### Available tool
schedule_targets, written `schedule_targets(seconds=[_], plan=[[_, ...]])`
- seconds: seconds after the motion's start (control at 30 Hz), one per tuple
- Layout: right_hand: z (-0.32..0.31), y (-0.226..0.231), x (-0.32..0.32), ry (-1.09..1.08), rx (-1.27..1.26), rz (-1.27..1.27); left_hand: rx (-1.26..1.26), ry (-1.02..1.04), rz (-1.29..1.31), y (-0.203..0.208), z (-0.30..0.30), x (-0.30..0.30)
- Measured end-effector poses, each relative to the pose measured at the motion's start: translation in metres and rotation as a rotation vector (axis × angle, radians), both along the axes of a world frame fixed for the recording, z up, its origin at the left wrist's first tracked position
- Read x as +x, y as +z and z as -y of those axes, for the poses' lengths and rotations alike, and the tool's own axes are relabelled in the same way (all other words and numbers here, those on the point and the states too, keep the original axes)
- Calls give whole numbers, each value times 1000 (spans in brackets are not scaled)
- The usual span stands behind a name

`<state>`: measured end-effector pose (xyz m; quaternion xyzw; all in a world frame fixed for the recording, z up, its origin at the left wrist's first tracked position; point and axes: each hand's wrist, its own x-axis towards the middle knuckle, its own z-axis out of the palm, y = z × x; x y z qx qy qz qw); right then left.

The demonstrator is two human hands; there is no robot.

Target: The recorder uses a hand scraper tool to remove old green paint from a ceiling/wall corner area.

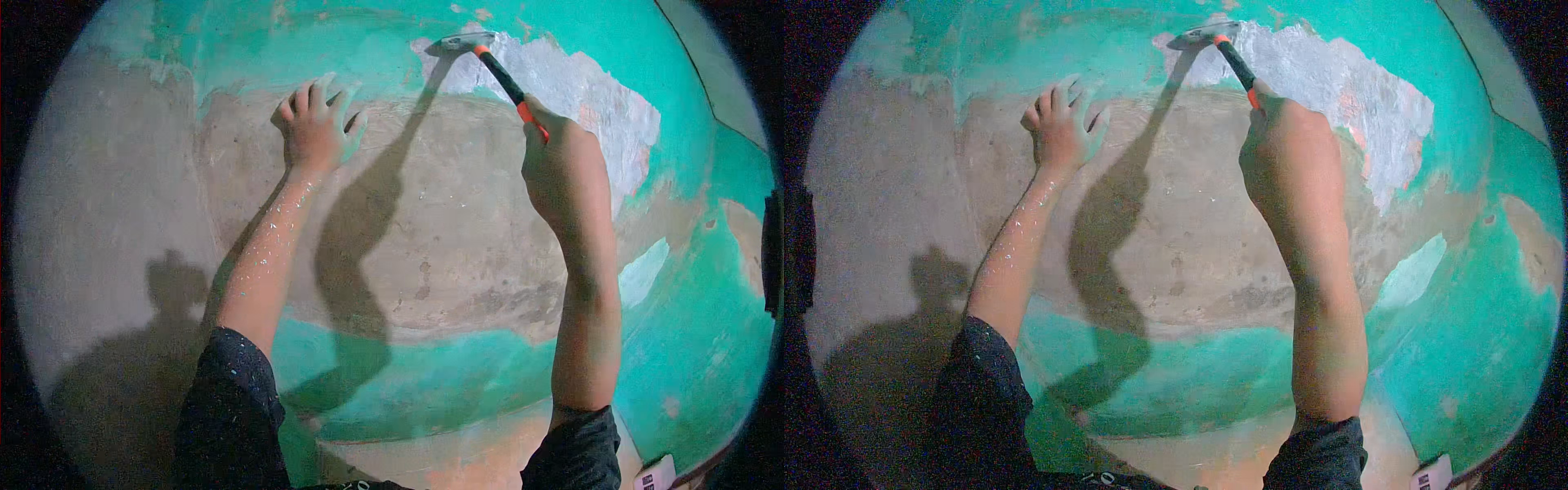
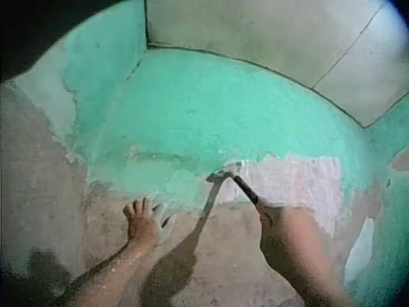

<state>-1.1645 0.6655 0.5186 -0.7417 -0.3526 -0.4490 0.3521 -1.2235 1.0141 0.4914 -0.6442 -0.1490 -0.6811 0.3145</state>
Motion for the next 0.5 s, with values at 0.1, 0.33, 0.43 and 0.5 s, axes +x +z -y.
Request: schedule_targets(seconds=[0.1, 0.33, 0.43, 0.5], plan=[[12, 1, 1, 39, -13, -1, -9, 15, 1, 3, 1, -1], [10, -1, 2, 77, -2, -26, -45, 24, -28, -1, 4, -2], [-4, -1, 0, -2, 13, 21, -24, -4, -24, 1, 3, -2], [-13, 4, 1, -45, -4, -16, -18, 12, -16, 2, 3, -5]])
